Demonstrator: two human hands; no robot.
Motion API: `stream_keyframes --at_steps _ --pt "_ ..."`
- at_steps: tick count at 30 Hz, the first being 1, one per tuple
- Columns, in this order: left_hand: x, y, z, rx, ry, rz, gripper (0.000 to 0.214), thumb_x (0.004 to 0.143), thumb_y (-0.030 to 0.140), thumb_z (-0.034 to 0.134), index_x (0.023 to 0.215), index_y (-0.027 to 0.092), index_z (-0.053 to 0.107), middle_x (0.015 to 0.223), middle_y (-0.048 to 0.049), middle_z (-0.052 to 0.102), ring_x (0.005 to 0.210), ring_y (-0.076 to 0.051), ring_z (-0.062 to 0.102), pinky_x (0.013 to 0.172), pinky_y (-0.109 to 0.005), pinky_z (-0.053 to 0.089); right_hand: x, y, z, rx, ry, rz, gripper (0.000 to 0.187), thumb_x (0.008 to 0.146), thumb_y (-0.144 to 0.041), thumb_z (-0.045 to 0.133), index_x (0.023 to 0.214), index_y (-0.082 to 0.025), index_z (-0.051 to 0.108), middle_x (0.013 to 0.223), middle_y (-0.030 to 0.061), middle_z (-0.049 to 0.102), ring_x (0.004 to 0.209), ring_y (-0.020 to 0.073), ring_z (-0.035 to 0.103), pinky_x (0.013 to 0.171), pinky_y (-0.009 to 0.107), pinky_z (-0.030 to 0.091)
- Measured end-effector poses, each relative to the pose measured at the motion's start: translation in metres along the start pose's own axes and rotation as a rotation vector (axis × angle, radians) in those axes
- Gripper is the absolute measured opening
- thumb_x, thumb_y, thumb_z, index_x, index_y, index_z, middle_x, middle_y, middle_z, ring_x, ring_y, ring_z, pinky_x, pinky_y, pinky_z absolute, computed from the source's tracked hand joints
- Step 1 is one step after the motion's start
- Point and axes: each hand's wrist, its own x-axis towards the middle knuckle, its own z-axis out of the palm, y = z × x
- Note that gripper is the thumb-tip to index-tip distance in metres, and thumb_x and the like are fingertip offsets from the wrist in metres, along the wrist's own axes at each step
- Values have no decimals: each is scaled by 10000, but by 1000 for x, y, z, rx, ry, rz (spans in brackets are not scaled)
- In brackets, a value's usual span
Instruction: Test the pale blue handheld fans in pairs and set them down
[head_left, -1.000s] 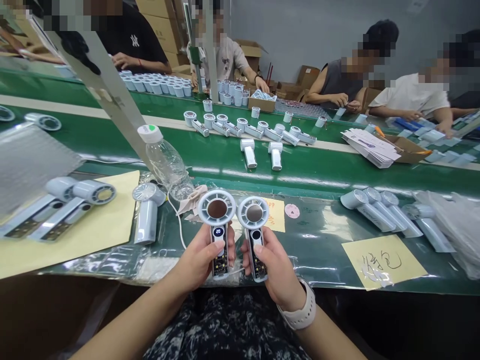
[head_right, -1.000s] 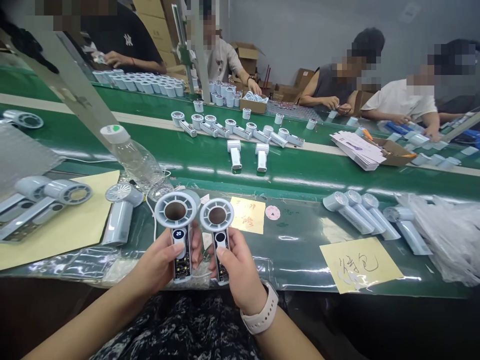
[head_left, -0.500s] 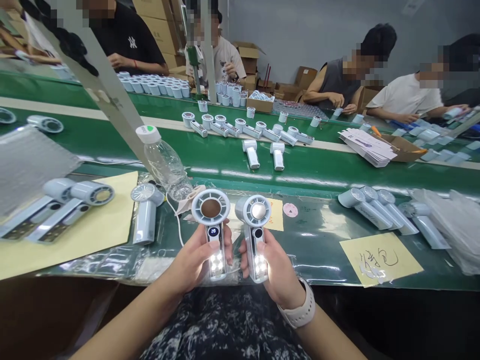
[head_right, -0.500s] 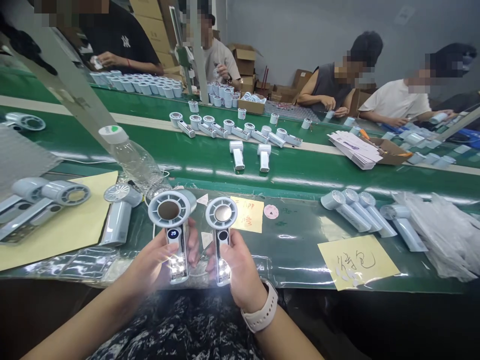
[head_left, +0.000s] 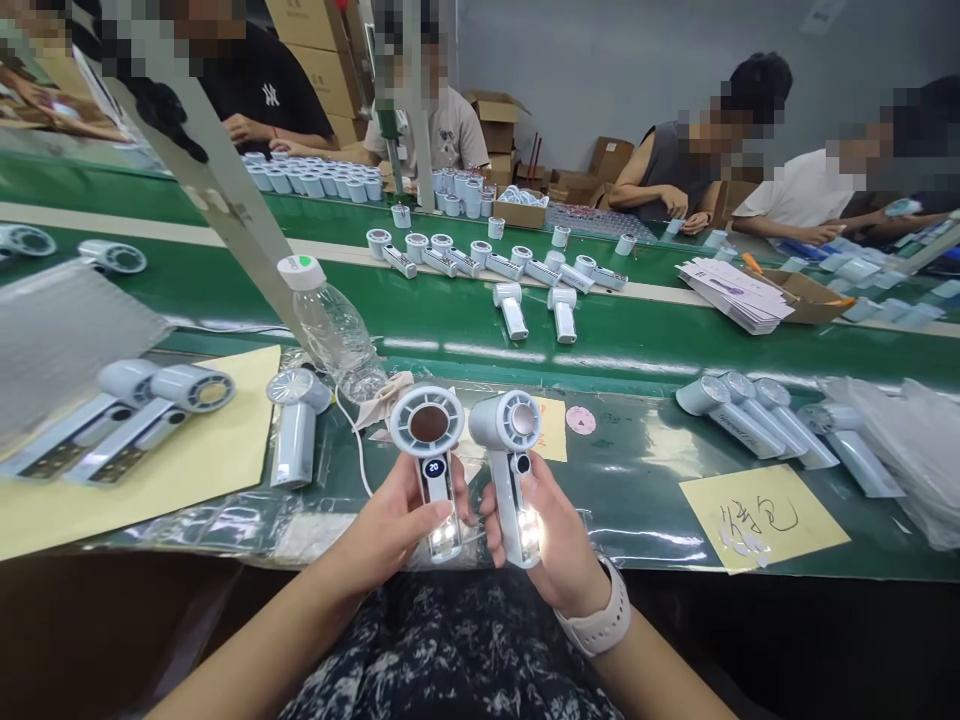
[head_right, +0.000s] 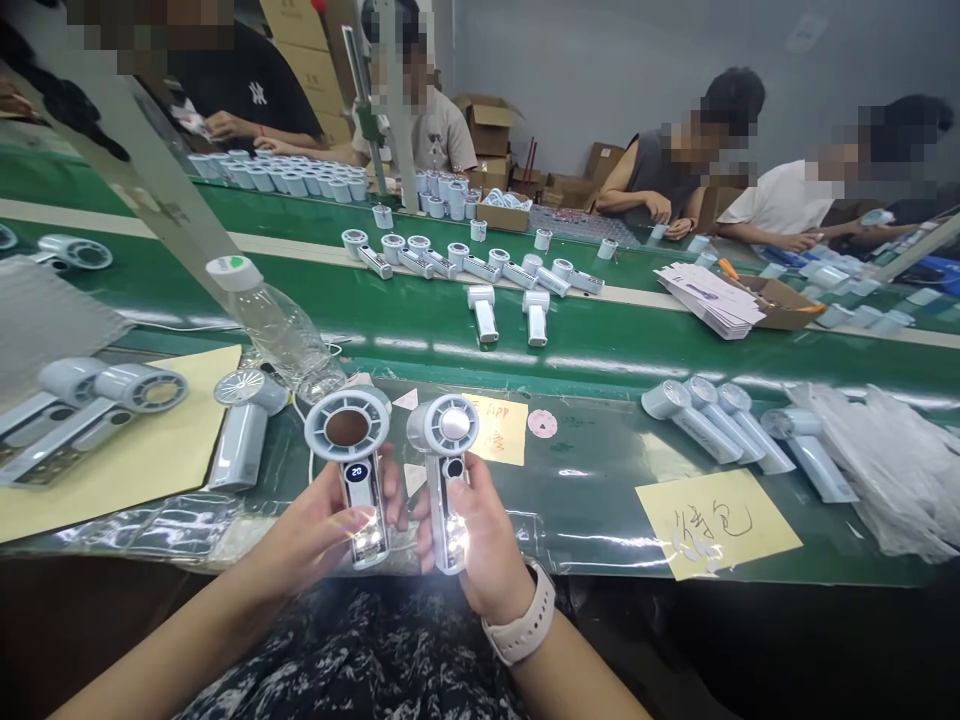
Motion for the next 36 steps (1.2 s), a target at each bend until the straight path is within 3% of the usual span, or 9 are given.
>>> stream_keyframes --at_steps 3,7,12,15,19,22,27,31,36 --pt "1 3 -2 130 11 -19 367 814 367 731 1067 197 526 914 -32 618 793 -198 632 765 -346 506 0 -3 -1 71 -27 19 408 890 -595 598 992 -203 553 767 22 692 481 115 597 419 219 483" --pt "3 6 -4 314 101 -83 432 792 378 761 1058 201 470 956 -64 665 790 -242 693 717 -366 555 0 -6 -1 112 50 108 490 840 -629 649 896 -143 682 762 74 730 643 167 677 635 283 574" --pt "2 5 0 129 152 -168 525 826 594 655 1100 253 365 877 -33 688 565 -211 672 496 -336 549 -2 -6 3 113 28 72 384 844 -525 699 1011 -183 743 1007 89 758 799 241 709 765 407 591" --pt "2 4 2 39 142 -143 509 847 627 598 1118 256 378 870 -35 716 635 -226 696 559 -356 574 -3 -7 1 52 55 58 385 863 -519 677 1025 -174 735 1015 100 753 831 249 703 799 417 567" --pt "3 6 2 -38 108 -159 534 796 543 716 1130 236 434 949 -83 736 819 -266 718 747 -412 583 0 -9 -2 31 110 41 386 826 -491 705 1039 -170 712 1019 103 751 934 277 681 887 439 521" --pt "4 8 2 -102 89 -188 552 722 457 821 1116 202 530 929 -72 689 866 -263 694 802 -396 556 2 -11 -4 104 163 67 317 807 -481 681 906 -181 709 857 57 726 837 229 646 811 372 527" --pt "5 7 2 -108 -3 -243 553 584 515 893 890 147 616 789 -15 569 676 -144 581 595 -237 473 1 -12 -4 143 111 159 342 814 -515 588 763 -178 621 649 30 624 559 137 521 560 260 452" --pt "6 6 5 -152 67 -224 445 782 562 730 931 151 647 855 -59 639 741 -179 615 680 -309 543 0 -13 -2 156 110 107 331 829 -525 609 859 -195 603 700 31 646 573 141 549 532 249 460" --pt "0 9 5 -134 -74 -235 404 850 290 734 1225 220 600 1194 -123 679 1031 -283 683 865 -400 558 -1 -18 -7 142 111 17 319 767 -456 726 946 -202 654 759 40 671 684 188 631 503 263 516"
